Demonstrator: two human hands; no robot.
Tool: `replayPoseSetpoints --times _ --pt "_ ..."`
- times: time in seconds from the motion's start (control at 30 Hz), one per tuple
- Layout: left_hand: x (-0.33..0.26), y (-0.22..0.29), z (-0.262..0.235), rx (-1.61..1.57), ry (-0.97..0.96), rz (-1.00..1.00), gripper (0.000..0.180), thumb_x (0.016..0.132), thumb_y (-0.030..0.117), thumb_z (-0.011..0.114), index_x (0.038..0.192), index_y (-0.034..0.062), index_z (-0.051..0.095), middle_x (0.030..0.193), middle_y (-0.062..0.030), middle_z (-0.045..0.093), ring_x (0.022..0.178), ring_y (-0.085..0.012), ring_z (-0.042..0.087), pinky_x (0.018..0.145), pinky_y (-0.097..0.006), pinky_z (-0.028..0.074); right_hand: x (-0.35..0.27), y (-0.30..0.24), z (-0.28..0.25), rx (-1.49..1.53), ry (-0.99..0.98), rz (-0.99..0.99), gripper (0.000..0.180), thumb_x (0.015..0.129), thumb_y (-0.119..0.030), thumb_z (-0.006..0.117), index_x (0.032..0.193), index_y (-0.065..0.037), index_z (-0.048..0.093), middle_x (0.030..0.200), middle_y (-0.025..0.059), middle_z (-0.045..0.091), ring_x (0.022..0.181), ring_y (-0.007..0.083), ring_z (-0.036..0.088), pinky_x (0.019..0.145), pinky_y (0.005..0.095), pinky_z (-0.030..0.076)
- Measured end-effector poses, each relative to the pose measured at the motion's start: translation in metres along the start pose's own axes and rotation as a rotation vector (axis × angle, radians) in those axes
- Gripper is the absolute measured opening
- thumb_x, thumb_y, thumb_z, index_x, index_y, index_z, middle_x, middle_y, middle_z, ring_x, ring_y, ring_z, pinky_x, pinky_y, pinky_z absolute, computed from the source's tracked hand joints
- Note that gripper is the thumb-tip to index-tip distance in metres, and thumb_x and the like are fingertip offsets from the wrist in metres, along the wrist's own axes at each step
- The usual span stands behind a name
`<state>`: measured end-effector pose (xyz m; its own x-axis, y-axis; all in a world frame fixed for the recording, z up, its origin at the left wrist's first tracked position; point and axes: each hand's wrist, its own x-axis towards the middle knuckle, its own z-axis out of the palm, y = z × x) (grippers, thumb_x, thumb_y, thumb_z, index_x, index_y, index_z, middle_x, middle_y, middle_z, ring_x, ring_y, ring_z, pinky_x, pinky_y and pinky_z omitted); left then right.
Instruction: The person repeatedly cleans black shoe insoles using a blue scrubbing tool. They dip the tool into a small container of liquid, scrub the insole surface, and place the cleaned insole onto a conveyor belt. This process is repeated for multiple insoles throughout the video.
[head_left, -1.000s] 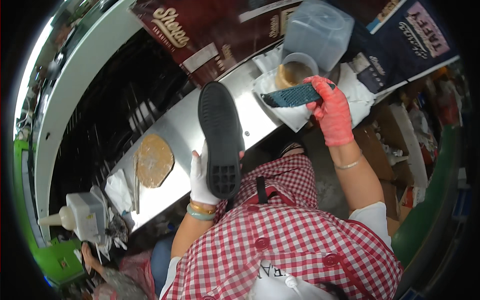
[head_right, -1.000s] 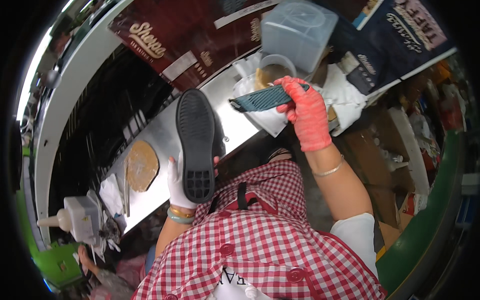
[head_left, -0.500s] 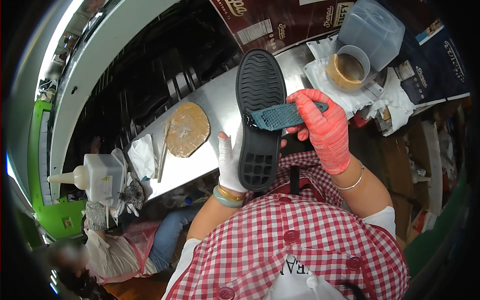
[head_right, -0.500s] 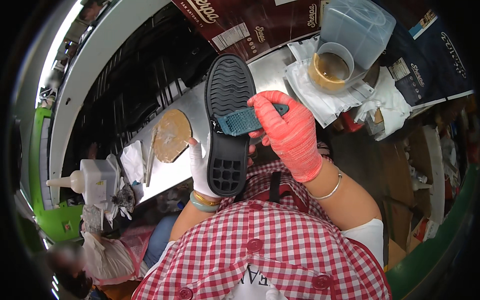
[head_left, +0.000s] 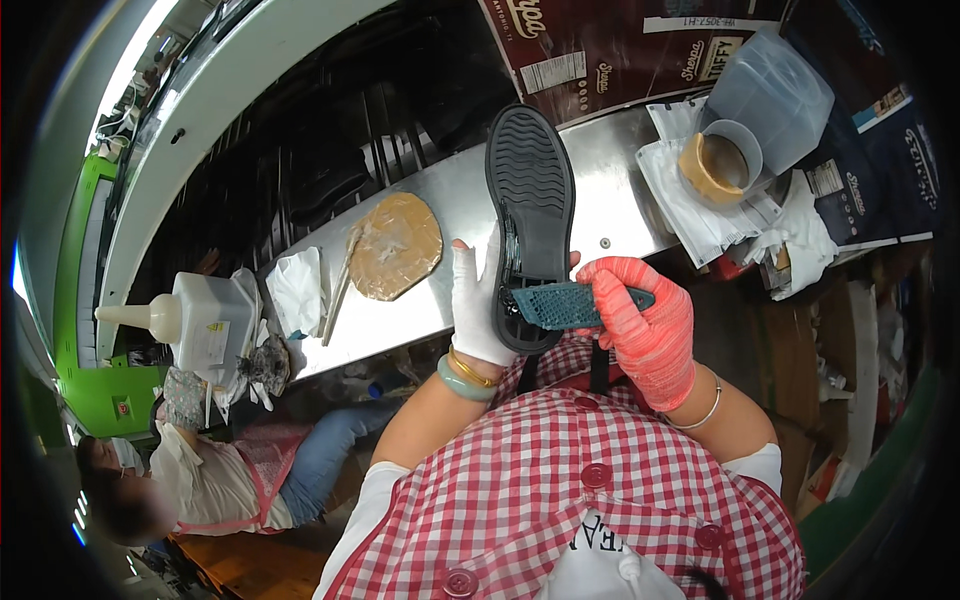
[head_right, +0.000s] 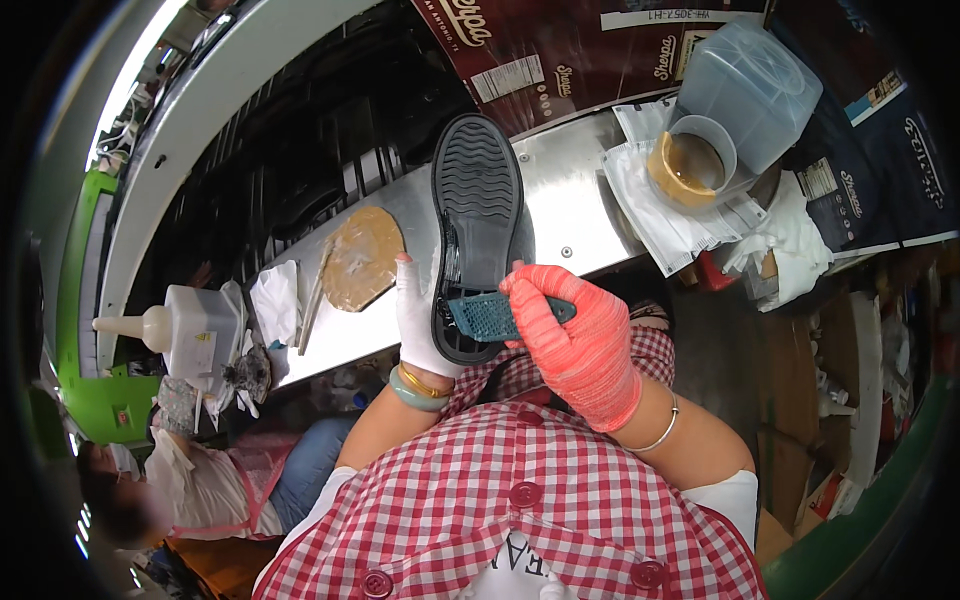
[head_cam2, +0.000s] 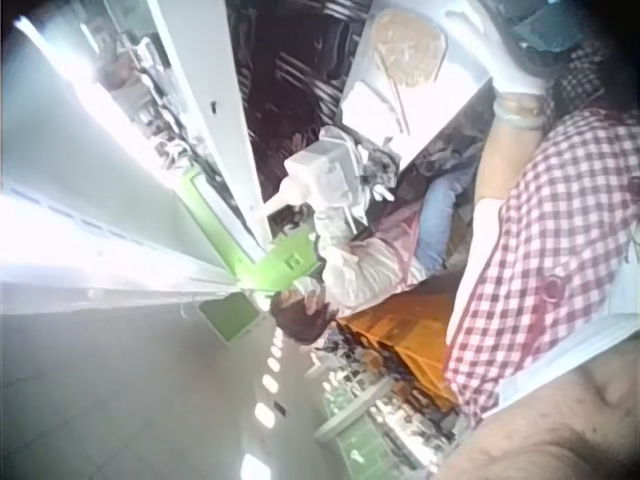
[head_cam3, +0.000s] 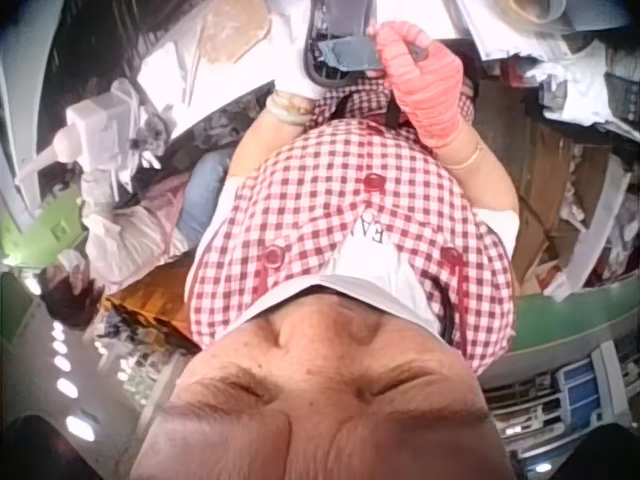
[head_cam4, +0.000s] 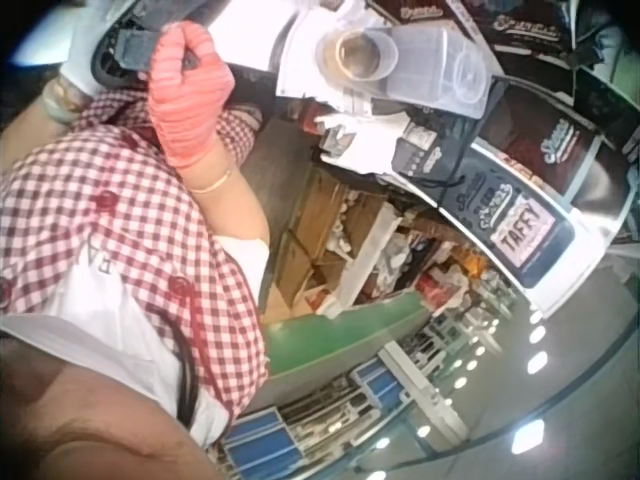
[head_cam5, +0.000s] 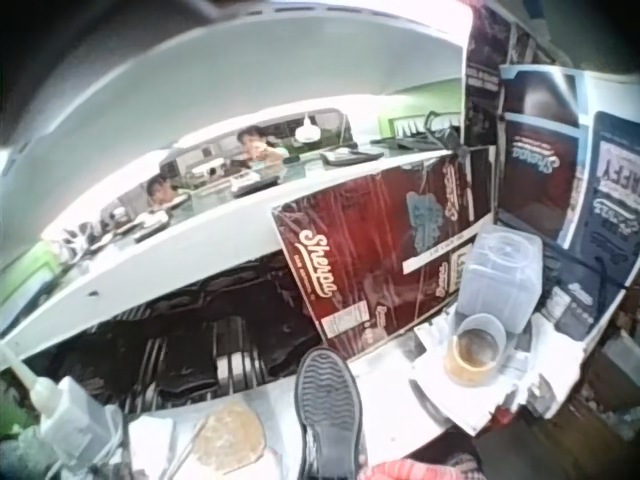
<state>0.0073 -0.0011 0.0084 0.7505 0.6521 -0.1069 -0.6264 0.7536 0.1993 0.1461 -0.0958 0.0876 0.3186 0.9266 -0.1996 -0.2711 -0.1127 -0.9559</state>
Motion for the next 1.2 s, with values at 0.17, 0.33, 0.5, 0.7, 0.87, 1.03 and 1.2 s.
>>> replayPoseSetpoints --times 0.17,0.33,0.5,0.7,0.87,1.03,1.2 --pt "0.001 0.000 0.010 0.103 0.117 -0.059 0.080 0.085 0.074 0.016 0.145 0.0206 0.020 0.139 -0.0165 0.036 0.122 -0.0392 0.043 0.097 -0.054 0.041 -0.007 -0.007 0.001 -0.087 -0.038 -0.005 0.016 0.090 -0.010 0.057 0.098 0.003 0.063 0.085 0.0066 0.065 0.068 0.0089 0.061 0.060 0.0209 0.052" --pt "0.003 0.002 0.013 0.122 0.012 -0.075 0.082 0.086 0.072 0.014 0.145 0.0160 0.022 0.138 -0.0176 0.037 0.123 -0.0368 0.042 0.102 -0.051 0.036 -0.003 -0.009 -0.008 -0.175 -0.168 -0.034 0.017 0.090 -0.010 0.058 0.098 0.002 0.064 0.083 0.0063 0.065 0.068 0.0083 0.061 0.059 0.0210 0.051" --pt "0.002 0.007 0.017 0.100 0.018 -0.178 0.083 0.088 0.070 0.014 0.144 0.0098 0.024 0.140 -0.0181 0.036 0.127 -0.0326 0.040 0.108 -0.045 0.029 0.009 -0.028 -0.013 -0.254 -0.321 0.041 0.022 0.090 -0.017 0.057 0.102 0.001 0.063 0.087 0.0069 0.065 0.066 0.0090 0.061 0.058 0.0215 0.050" --pt "0.001 0.014 0.021 0.230 0.047 -0.339 0.089 0.086 0.073 0.015 0.143 0.0061 0.025 0.141 -0.0164 0.037 0.124 -0.0282 0.044 0.105 -0.040 0.034 0.023 -0.054 -0.002 -0.344 -0.412 0.267 0.028 0.090 -0.026 0.058 0.103 -0.002 0.061 0.085 0.0050 0.065 0.062 0.0083 0.060 0.055 0.0201 0.048" --pt "-0.002 0.023 0.018 0.279 -0.001 -0.480 0.090 0.085 0.073 0.016 0.143 0.0045 0.026 0.138 -0.0161 0.041 0.123 -0.0243 0.046 0.105 -0.036 0.034 0.035 -0.066 0.009 -0.467 -0.540 0.287 0.025 0.090 -0.023 0.056 0.102 -0.001 0.061 0.073 0.0036 0.061 0.052 0.0073 0.055 0.051 0.0210 0.045" --pt "0.004 0.028 0.016 0.450 0.075 -0.544 0.089 0.085 0.074 0.019 0.139 0.0041 0.034 0.125 -0.0168 0.053 0.109 -0.0246 0.057 0.093 -0.034 0.047 0.043 -0.065 0.015 -0.524 -0.657 0.199 0.022 0.086 -0.023 0.059 0.093 -0.003 0.065 0.071 0.0034 0.061 0.050 0.0070 0.055 0.046 0.0183 0.041" --pt "0.009 0.031 0.005 0.474 -0.081 -0.620 0.087 0.083 0.075 0.024 0.134 0.0064 0.040 0.113 -0.0228 0.059 0.091 -0.0337 0.065 0.078 -0.041 0.056 0.042 -0.075 0.031 -0.635 -0.702 0.205 0.022 0.084 -0.022 0.061 0.093 -0.002 0.066 0.074 0.0039 0.062 0.049 0.0082 0.054 0.050 0.0215 0.045"
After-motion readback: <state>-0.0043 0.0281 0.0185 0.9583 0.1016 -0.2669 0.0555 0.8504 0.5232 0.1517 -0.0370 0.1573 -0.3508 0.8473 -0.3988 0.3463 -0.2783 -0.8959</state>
